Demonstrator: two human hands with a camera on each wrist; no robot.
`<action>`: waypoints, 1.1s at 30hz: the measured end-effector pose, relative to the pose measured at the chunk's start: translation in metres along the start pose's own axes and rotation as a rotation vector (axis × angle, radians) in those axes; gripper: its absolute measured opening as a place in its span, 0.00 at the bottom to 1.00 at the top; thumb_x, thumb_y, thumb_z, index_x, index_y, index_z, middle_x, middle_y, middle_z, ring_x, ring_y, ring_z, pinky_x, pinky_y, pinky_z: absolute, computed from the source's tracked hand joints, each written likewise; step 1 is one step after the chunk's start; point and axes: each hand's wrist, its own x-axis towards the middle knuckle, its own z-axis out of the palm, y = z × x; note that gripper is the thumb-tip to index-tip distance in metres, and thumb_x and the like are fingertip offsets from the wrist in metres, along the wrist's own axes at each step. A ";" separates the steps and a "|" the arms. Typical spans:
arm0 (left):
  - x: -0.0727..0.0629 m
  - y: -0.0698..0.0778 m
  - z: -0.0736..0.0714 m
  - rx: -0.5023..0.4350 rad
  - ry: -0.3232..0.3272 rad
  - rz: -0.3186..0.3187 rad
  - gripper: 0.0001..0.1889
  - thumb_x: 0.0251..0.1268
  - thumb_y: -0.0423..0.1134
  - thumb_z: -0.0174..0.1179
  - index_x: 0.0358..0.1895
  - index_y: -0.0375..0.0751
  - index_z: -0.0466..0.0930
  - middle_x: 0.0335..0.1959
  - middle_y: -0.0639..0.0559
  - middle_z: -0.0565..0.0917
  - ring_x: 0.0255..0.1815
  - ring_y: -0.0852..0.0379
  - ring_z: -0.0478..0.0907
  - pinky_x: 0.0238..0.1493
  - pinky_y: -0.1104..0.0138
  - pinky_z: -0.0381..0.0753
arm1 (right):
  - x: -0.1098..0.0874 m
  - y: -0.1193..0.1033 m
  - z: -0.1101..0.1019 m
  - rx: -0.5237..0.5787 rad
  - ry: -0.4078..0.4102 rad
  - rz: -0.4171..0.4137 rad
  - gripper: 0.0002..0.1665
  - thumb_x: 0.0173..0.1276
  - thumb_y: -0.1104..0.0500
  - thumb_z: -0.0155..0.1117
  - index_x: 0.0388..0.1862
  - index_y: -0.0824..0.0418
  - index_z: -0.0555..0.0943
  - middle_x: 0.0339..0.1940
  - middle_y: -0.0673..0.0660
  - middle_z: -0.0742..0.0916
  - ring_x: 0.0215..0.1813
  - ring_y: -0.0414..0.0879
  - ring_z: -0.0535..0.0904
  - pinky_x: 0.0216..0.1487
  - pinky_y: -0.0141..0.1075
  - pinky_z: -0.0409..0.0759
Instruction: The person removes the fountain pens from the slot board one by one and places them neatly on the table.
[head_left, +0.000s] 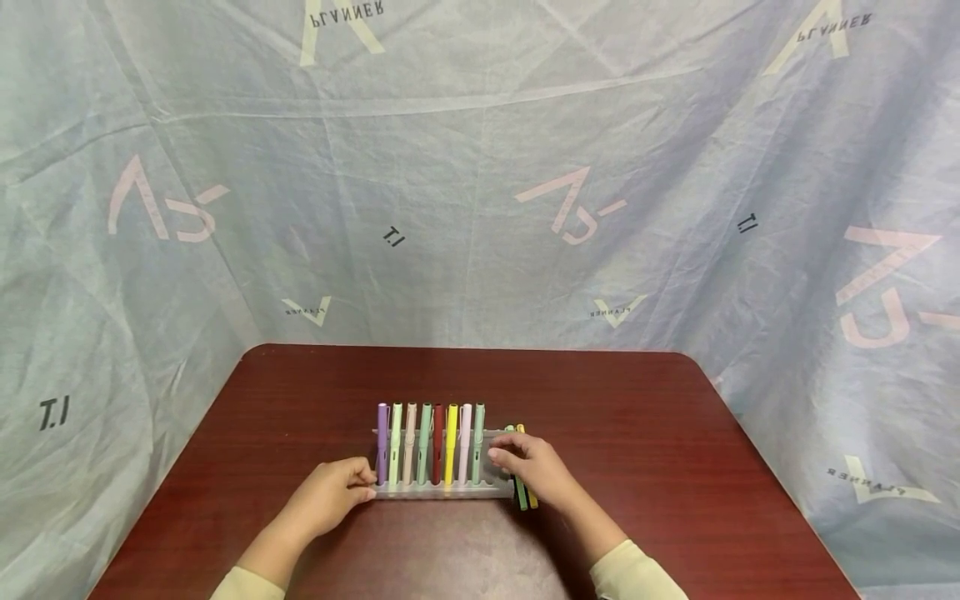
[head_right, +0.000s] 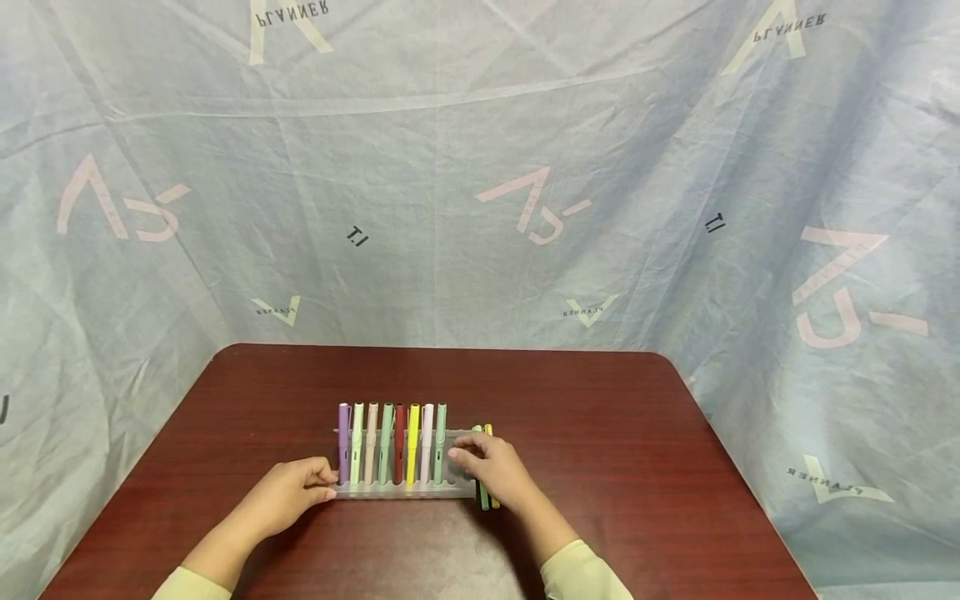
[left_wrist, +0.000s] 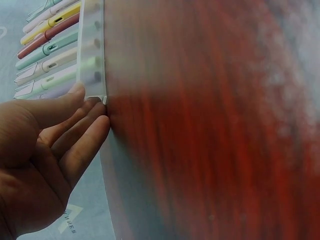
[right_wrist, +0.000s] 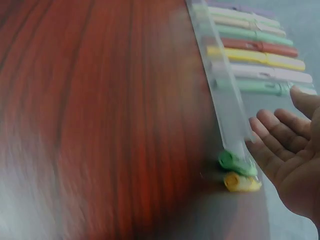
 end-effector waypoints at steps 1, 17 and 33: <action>0.000 0.000 0.000 0.002 0.000 0.000 0.09 0.57 0.36 0.69 0.30 0.54 0.78 0.34 0.61 0.88 0.39 0.63 0.83 0.40 0.63 0.78 | 0.001 -0.001 0.004 0.010 0.003 0.000 0.19 0.70 0.51 0.64 0.52 0.63 0.81 0.44 0.59 0.88 0.42 0.55 0.86 0.43 0.42 0.84; -0.003 -0.003 0.004 -0.014 -0.014 0.024 0.08 0.57 0.36 0.69 0.31 0.53 0.79 0.36 0.60 0.89 0.40 0.60 0.85 0.40 0.62 0.80 | 0.005 0.000 0.034 0.000 0.159 0.035 0.13 0.66 0.52 0.68 0.44 0.58 0.83 0.33 0.54 0.88 0.28 0.49 0.85 0.31 0.34 0.80; -0.002 -0.001 0.001 -0.021 -0.016 0.011 0.08 0.58 0.36 0.68 0.31 0.52 0.78 0.37 0.58 0.89 0.41 0.59 0.85 0.41 0.60 0.81 | -0.005 -0.032 0.010 0.223 0.243 0.053 0.09 0.66 0.67 0.66 0.43 0.71 0.80 0.35 0.69 0.85 0.34 0.66 0.84 0.37 0.56 0.82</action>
